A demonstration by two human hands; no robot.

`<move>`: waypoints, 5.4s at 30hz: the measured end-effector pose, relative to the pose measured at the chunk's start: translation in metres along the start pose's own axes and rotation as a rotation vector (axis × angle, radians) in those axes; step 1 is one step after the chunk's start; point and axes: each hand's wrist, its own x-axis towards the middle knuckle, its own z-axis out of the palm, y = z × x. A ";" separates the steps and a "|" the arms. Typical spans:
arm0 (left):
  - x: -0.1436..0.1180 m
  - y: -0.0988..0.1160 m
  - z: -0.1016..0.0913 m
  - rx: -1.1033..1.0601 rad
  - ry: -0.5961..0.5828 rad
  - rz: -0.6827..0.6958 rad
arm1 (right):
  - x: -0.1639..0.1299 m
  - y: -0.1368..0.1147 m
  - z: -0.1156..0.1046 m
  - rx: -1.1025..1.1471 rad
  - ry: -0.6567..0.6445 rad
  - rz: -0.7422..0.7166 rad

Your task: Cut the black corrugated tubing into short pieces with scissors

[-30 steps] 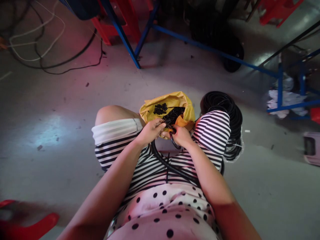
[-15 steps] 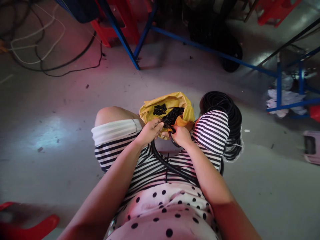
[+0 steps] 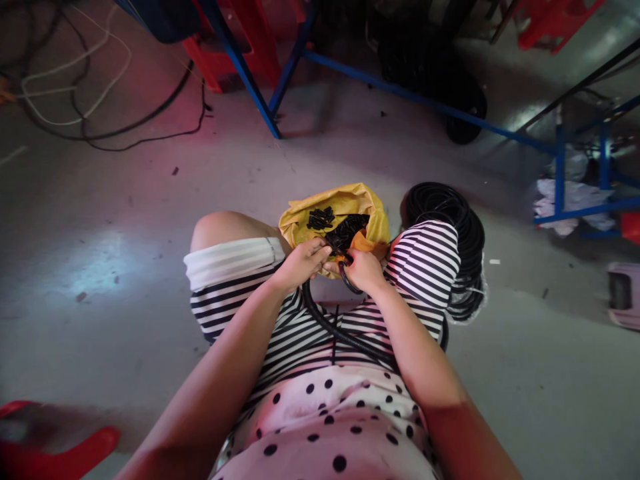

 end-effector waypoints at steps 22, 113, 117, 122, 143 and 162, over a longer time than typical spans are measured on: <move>-0.003 0.006 0.004 -0.272 0.018 -0.174 | 0.001 -0.003 -0.004 0.413 0.086 0.024; -0.001 0.010 0.011 -0.348 0.285 0.054 | -0.004 0.001 -0.002 0.597 -0.135 -0.045; -0.002 0.010 0.011 -0.346 0.279 0.055 | -0.006 -0.001 -0.004 0.582 -0.139 -0.053; -0.002 0.009 0.011 -0.341 0.279 0.059 | -0.006 0.000 -0.003 0.586 -0.145 -0.058; 0.002 0.001 0.011 -0.079 0.326 0.188 | -0.004 0.004 0.002 0.640 -0.195 -0.040; 0.004 0.000 0.005 -0.159 0.250 0.078 | -0.009 0.002 0.002 0.477 -0.076 -0.042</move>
